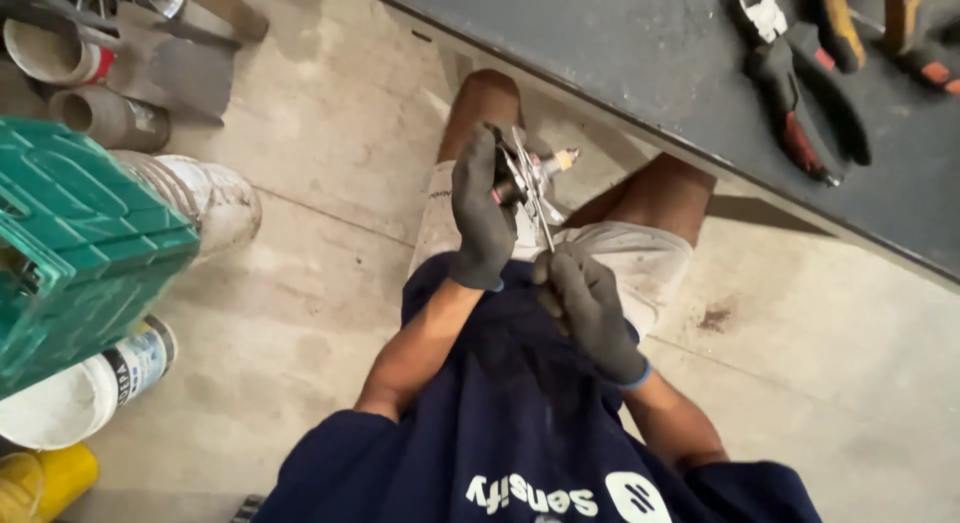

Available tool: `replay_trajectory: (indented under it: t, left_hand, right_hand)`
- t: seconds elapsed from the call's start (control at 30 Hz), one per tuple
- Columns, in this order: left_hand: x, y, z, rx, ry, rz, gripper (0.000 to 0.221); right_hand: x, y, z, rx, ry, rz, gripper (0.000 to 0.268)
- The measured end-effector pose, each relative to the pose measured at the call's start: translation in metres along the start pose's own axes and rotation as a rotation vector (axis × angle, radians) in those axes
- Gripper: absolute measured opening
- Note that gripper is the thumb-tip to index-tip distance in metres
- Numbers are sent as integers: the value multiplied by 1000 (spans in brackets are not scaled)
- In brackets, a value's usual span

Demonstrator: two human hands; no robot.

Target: Disassembling a mechanical rotor component by using a screwdriver to pry off a metal plate.

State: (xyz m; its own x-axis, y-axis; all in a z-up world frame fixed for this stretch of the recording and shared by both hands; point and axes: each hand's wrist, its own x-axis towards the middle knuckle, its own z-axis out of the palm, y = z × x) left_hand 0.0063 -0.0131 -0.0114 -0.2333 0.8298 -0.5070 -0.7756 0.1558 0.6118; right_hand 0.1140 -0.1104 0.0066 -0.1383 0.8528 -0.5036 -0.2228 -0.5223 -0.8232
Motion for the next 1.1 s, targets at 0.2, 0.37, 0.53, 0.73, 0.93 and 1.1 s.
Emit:
replay_trajectory:
  t: [0.2,0.37,0.53,0.73,0.93,1.1]
  left_hand:
    - [3,8,-7,-161,-241,-108,38]
    - [9,32,-11,138,-371,108,44]
    - [0,58,-12,601,-526,639,66]
    - [10,47,-24,674,-671,788,64]
    - [23,57,-36,863,-738,867,59]
    - [30,60,-35,959,-863,875,63]
  right_hand:
    - [-17,25,37,263,49,21,30]
    - [-6,28,25,265,-78,-117,32]
    - [1,-27,-23,-237,-237,-160,33]
    - [-2,-55,-41,-262,-442,71,42]
    - [-12,-61,-40,-285,-333,281,41]
    - [-10,-46,-54,-241,-310,291,44]
